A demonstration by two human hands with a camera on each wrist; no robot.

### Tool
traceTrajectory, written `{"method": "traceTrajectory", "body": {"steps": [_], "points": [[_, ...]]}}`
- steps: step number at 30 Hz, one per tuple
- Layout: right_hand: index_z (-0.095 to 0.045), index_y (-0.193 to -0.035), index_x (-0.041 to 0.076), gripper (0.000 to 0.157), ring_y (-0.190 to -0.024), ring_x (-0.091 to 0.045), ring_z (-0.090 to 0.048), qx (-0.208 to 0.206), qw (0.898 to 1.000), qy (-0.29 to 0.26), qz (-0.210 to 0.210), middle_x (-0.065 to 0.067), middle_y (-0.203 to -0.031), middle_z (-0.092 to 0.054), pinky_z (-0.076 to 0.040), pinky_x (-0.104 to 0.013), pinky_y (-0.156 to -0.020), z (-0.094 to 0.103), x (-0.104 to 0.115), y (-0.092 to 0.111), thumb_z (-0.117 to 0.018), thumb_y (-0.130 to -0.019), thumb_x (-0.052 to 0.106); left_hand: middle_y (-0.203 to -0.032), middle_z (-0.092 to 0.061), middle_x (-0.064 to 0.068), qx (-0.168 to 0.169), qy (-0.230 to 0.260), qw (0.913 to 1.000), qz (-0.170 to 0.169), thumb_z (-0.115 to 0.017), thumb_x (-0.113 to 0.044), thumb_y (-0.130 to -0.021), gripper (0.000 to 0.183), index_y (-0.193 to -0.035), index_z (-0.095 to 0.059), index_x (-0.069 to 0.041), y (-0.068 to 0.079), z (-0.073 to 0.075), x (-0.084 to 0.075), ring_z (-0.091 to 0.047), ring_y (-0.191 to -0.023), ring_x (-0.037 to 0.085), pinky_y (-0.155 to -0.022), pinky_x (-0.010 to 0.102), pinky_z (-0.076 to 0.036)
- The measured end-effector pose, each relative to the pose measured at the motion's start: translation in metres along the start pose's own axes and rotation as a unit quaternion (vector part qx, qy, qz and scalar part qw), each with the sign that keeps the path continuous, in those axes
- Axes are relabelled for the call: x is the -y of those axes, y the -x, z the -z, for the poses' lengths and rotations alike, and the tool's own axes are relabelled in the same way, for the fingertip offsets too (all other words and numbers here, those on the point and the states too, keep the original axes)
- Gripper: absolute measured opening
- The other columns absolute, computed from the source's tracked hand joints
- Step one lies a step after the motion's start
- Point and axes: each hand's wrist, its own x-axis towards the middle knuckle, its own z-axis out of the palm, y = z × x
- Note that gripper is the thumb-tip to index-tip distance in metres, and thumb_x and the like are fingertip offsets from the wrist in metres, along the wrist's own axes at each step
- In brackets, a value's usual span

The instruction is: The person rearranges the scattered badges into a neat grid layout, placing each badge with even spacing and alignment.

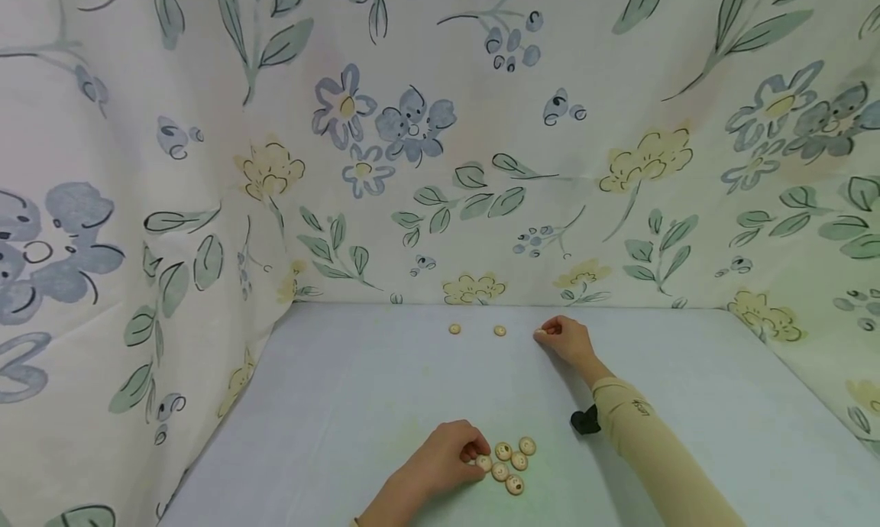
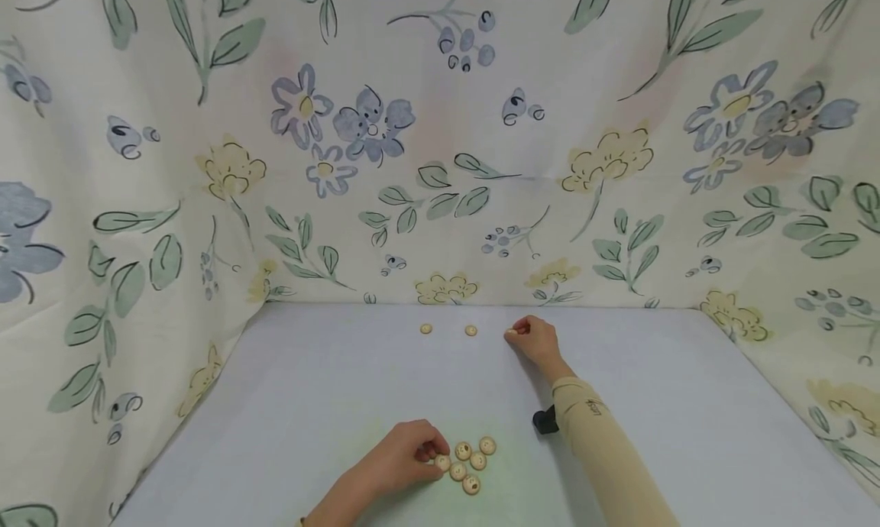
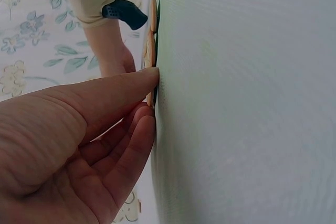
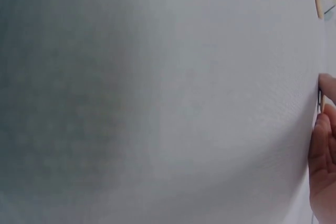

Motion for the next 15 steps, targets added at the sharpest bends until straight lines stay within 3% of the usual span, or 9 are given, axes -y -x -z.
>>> {"method": "traceTrajectory", "body": {"steps": [15], "points": [[-0.063,-0.104,-0.004,0.032,-0.084,-0.026,-0.056,-0.002,1.000,-0.001,-0.002,-0.013,-0.091,-0.064,-0.044,-0.034,-0.072,-0.0012,-0.0004,0.0033,-0.072,-0.088,0.021,-0.080,-0.056,-0.009,0.000,-0.010,0.9999,-0.002,-0.079,0.000,-0.075,0.019,-0.090,-0.070,-0.008,0.0009,0.0001,-0.0015,-0.052,-0.073,0.002,-0.066,0.017,-0.047]]}}
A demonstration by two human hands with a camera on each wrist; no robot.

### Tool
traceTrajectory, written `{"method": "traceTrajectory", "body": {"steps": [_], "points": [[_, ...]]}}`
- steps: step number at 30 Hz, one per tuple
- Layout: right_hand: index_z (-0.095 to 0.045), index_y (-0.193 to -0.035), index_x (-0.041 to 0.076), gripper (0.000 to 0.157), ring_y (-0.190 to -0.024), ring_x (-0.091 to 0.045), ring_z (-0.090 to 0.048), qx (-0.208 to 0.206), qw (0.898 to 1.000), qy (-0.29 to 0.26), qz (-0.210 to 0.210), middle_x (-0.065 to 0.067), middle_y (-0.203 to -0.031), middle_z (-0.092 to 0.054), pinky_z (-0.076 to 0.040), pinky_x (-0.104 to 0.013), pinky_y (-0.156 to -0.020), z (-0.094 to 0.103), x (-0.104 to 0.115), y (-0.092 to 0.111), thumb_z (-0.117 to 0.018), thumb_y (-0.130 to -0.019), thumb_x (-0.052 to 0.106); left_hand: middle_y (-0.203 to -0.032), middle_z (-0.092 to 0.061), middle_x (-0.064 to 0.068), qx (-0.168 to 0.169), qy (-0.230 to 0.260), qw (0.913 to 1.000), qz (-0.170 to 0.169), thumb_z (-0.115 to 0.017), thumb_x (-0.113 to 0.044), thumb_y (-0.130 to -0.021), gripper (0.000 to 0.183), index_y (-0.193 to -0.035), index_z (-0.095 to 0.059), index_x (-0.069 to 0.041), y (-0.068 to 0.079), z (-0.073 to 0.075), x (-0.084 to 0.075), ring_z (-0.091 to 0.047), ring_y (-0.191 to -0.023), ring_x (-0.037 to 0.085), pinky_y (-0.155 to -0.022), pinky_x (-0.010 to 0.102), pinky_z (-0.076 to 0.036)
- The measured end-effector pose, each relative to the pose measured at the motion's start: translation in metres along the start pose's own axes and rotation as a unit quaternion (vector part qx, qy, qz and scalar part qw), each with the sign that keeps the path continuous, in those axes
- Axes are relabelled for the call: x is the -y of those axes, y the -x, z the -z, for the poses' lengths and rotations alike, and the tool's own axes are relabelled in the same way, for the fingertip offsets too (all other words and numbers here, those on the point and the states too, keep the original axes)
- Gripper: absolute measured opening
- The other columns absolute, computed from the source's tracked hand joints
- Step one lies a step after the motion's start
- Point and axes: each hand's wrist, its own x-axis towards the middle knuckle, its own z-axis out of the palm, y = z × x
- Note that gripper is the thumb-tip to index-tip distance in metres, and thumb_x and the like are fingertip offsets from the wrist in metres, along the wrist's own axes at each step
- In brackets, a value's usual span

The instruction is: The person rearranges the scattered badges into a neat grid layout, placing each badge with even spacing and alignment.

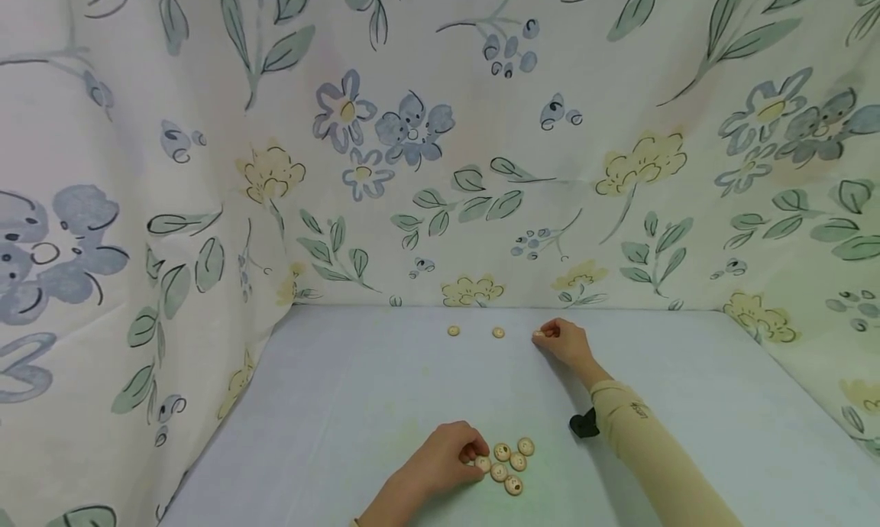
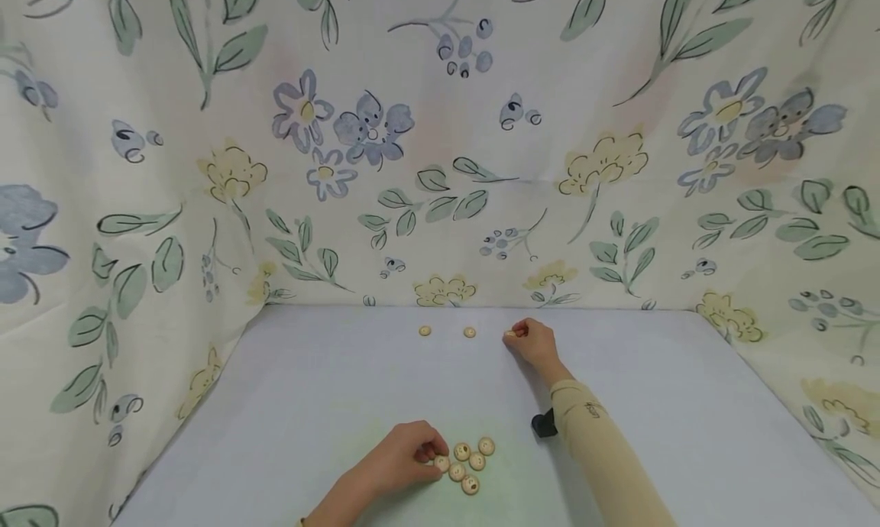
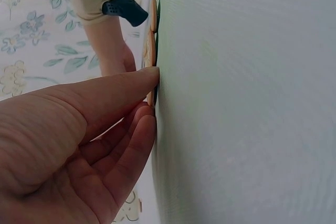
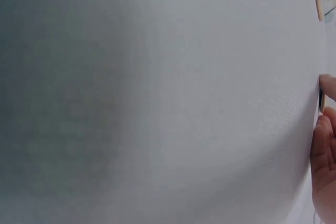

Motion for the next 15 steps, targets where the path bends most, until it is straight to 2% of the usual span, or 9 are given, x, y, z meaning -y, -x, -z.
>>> {"method": "traceTrajectory", "body": {"steps": [7,15], "points": [[-0.062,-0.108,-0.006,0.036,-0.088,-0.028,-0.058,-0.007,1.000,-0.002,0.013,-0.014,-0.095,-0.064,-0.047,-0.037,-0.076,0.002,0.001,0.006,-0.074,-0.086,0.020,-0.080,-0.056,-0.009,-0.003,0.001,1.0000,0.000,-0.079,-0.001,-0.075,0.019,-0.090,-0.070,-0.009,0.001,0.000,0.001,-0.052,-0.073,0.002,-0.066,0.018,-0.047],[-0.065,-0.106,-0.005,0.031,-0.085,-0.027,-0.061,-0.015,0.999,-0.017,0.043,-0.013,-0.091,-0.066,-0.047,-0.031,-0.070,0.009,-0.004,0.022,-0.074,-0.085,0.015,-0.079,-0.055,-0.009,-0.006,-0.001,0.9999,-0.011,-0.080,0.000,-0.074,0.019,-0.088,-0.070,-0.008,0.001,-0.002,0.002,-0.051,-0.071,0.000,-0.066,0.016,-0.047]]}}
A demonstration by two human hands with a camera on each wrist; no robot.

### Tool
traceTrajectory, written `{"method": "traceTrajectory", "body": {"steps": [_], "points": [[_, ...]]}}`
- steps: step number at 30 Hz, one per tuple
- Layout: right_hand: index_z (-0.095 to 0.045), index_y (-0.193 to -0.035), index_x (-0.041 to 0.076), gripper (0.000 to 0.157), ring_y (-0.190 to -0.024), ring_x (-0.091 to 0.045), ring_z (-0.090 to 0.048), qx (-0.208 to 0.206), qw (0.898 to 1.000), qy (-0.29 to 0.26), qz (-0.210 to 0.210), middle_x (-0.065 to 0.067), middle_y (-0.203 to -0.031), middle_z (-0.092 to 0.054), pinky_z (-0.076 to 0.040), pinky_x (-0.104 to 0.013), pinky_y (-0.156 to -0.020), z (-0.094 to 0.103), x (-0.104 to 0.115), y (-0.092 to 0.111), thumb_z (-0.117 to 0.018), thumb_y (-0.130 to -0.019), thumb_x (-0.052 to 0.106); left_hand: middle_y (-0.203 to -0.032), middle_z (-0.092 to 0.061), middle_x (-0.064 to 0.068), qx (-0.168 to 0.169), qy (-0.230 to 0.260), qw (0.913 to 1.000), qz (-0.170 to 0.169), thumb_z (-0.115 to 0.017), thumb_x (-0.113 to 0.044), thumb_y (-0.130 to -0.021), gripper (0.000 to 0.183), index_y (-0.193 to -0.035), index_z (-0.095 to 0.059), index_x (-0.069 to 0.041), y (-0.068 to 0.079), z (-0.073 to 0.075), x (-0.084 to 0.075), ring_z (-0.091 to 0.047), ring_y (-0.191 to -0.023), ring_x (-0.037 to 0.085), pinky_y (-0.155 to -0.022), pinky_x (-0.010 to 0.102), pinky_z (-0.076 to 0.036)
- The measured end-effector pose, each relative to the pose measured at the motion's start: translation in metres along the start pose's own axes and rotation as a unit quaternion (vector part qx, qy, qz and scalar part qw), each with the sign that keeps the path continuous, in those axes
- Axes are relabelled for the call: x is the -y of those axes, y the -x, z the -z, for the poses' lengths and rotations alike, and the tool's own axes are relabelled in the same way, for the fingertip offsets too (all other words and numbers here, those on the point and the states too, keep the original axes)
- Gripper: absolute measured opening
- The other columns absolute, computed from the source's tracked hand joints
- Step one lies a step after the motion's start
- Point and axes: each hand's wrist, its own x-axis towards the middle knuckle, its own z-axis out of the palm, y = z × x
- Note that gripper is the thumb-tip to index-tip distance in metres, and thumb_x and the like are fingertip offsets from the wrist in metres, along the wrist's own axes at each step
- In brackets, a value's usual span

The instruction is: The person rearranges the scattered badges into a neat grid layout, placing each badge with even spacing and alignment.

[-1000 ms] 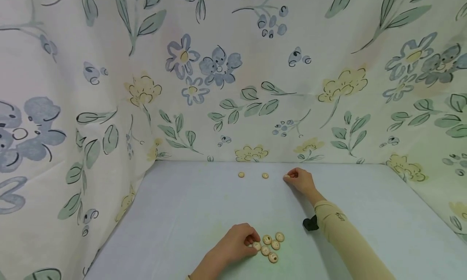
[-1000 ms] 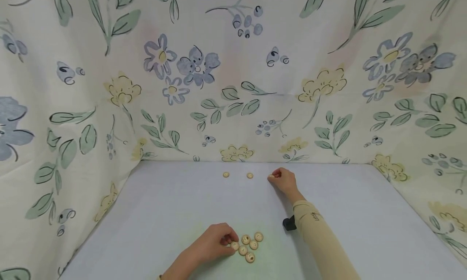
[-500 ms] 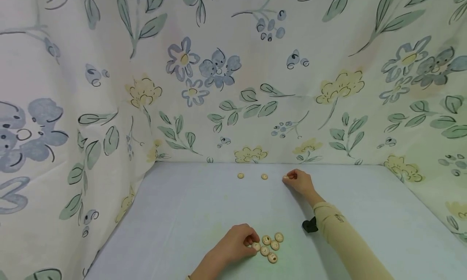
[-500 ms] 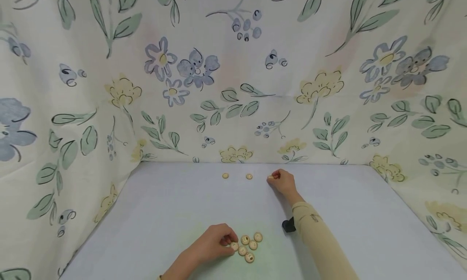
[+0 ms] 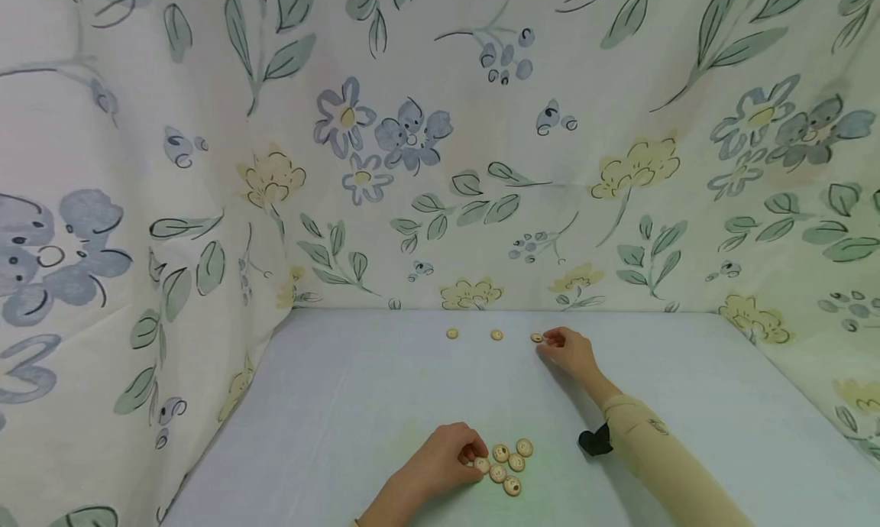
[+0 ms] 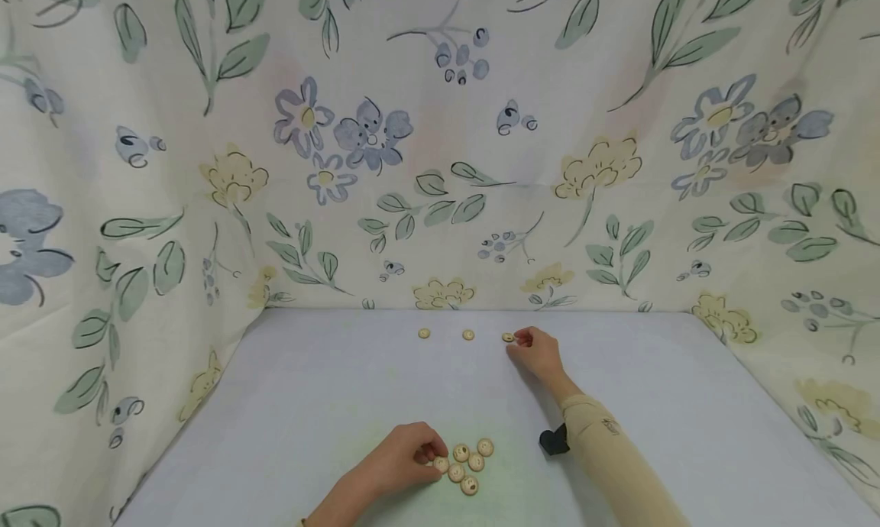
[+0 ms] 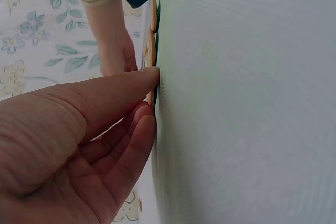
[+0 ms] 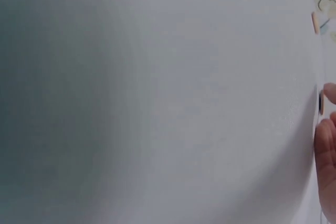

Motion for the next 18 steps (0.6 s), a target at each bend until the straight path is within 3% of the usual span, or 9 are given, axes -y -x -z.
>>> {"method": "traceTrajectory", "body": {"steps": [5,18], "points": [[-0.067,-0.105,-0.001,0.029,-0.081,-0.022,-0.060,0.017,1.000,-0.015,-0.003,-0.009,-0.090,-0.067,-0.047,-0.028,-0.065,0.004,0.000,0.013,-0.074,-0.086,0.019,-0.079,-0.055,-0.009,-0.002,0.000,1.0000,-0.001,-0.080,0.000,-0.074,0.019,-0.088,-0.069,-0.008,0.001,-0.001,0.002,-0.051,-0.071,0.000,-0.066,0.017,-0.047],[-0.069,-0.102,0.006,0.026,-0.079,-0.015,-0.059,0.064,0.997,-0.041,-0.020,0.000,-0.086,-0.066,-0.048,-0.028,-0.068,0.009,0.012,0.053,-0.076,-0.085,0.024,-0.080,-0.056,-0.007,-0.005,0.021,0.9998,0.000,-0.080,0.000,-0.074,0.020,-0.088,-0.069,-0.008,0.000,-0.002,0.000,-0.052,-0.072,0.003,-0.066,0.019,-0.047]]}}
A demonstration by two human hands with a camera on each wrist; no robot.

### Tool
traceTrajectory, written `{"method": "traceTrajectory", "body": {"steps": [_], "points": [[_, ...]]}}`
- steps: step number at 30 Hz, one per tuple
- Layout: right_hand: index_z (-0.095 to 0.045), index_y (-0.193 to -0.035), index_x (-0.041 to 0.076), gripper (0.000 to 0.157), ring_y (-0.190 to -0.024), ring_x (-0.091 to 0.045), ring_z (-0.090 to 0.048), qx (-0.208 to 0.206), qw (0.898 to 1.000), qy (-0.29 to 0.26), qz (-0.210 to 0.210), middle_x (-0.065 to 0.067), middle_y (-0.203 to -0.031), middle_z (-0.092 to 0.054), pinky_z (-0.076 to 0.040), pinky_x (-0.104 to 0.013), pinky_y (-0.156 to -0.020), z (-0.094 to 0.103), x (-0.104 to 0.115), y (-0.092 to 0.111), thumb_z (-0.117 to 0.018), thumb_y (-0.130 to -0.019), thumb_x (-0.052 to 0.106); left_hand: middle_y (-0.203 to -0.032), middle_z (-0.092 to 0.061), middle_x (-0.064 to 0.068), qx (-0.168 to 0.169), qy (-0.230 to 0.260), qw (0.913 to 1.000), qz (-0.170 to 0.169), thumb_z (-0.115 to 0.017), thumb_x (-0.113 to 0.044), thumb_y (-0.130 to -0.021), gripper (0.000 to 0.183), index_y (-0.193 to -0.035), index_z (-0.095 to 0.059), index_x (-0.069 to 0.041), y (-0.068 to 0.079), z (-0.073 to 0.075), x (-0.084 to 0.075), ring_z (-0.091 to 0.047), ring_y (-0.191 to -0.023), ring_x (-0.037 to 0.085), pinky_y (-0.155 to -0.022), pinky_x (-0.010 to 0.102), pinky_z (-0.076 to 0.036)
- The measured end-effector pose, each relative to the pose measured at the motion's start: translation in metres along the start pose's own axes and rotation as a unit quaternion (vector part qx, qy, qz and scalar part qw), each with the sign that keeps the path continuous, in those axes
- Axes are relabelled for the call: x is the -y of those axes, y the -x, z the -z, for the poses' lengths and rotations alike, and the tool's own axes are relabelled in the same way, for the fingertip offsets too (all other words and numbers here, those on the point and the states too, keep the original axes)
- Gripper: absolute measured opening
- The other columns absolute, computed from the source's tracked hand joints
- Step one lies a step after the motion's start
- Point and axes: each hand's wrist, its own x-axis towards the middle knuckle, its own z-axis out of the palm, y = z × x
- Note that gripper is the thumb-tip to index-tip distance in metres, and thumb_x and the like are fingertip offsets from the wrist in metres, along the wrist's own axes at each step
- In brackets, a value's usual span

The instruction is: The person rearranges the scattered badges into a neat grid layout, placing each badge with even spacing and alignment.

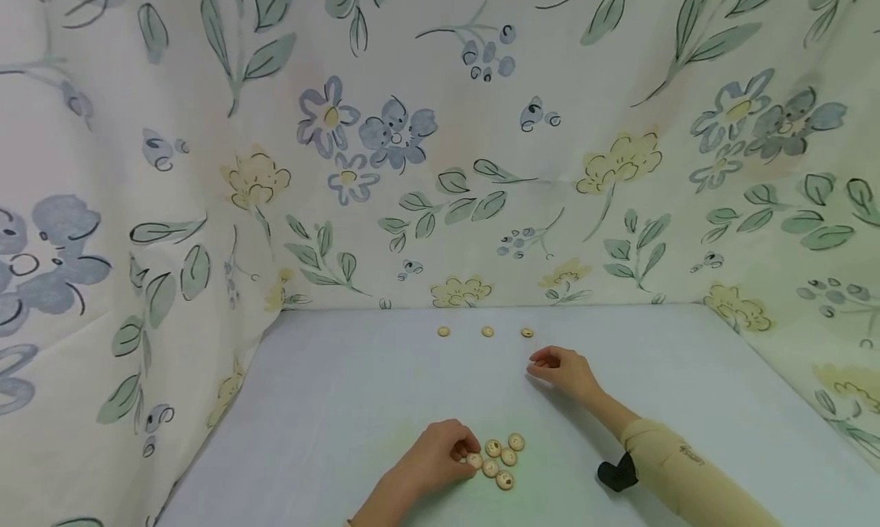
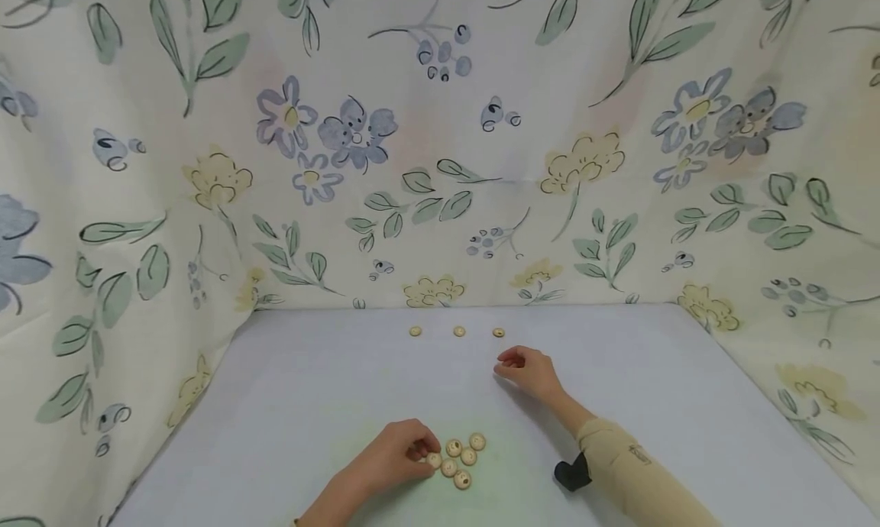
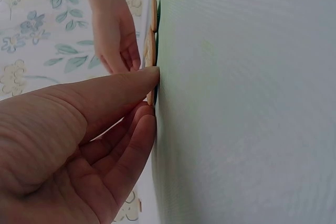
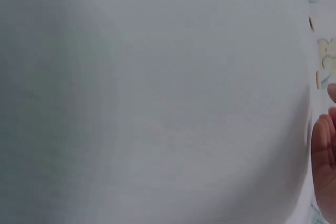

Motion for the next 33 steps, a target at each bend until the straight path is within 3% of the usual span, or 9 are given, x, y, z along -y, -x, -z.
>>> {"method": "traceTrajectory", "body": {"steps": [6,13,20,27,33], "points": [[-0.070,-0.099,0.009,0.024,-0.076,-0.014,-0.056,0.035,0.999,-0.011,-0.001,0.002,-0.083,-0.064,-0.047,-0.024,-0.064,-0.006,0.006,0.025,-0.078,-0.083,0.025,-0.079,-0.056,-0.007,0.000,-0.003,1.0000,0.002,-0.080,0.000,-0.074,0.019,-0.088,-0.069,-0.008,0.001,0.000,0.000,-0.051,-0.071,0.002,-0.066,0.019,-0.046],[-0.070,-0.095,0.009,0.022,-0.072,-0.012,-0.056,0.076,0.995,-0.024,0.053,0.003,-0.079,-0.063,-0.047,-0.023,-0.062,-0.007,0.013,0.056,-0.078,-0.082,0.025,-0.080,-0.056,-0.007,0.002,-0.001,1.0000,0.007,-0.080,0.000,-0.075,0.019,-0.088,-0.069,-0.008,0.000,0.000,0.000,-0.051,-0.072,0.003,-0.066,0.019,-0.046],[-0.070,-0.094,0.012,0.020,-0.071,-0.006,-0.057,0.114,0.987,-0.045,0.105,0.006,-0.078,-0.063,-0.049,-0.022,-0.063,-0.013,0.016,0.081,-0.078,-0.083,0.026,-0.079,-0.057,-0.006,0.001,0.003,1.0000,0.003,-0.079,0.001,-0.074,0.019,-0.088,-0.069,-0.007,0.000,0.001,0.000,-0.051,-0.072,0.003,-0.066,0.019,-0.046],[-0.070,-0.092,0.016,0.016,-0.071,-0.004,-0.058,0.141,0.978,-0.078,0.130,0.008,-0.079,-0.065,-0.051,-0.022,-0.063,-0.022,0.025,0.104,-0.078,-0.083,0.027,-0.080,-0.057,-0.006,-0.001,0.007,1.0000,-0.005,-0.079,0.001,-0.074,0.019,-0.088,-0.069,-0.007,0.000,0.002,0.001,-0.052,-0.072,0.003,-0.067,0.018,-0.046],[-0.069,-0.094,0.012,0.017,-0.072,-0.003,-0.057,0.155,0.969,-0.104,0.161,0.009,-0.081,-0.064,-0.052,-0.023,-0.062,-0.027,0.029,0.121,-0.077,-0.084,0.023,-0.080,-0.057,-0.006,0.002,0.015,0.9999,-0.006,-0.079,0.001,-0.074,0.019,-0.088,-0.069,-0.006,-0.001,0.001,0.002,-0.052,-0.072,0.003,-0.067,0.018,-0.046]]}}
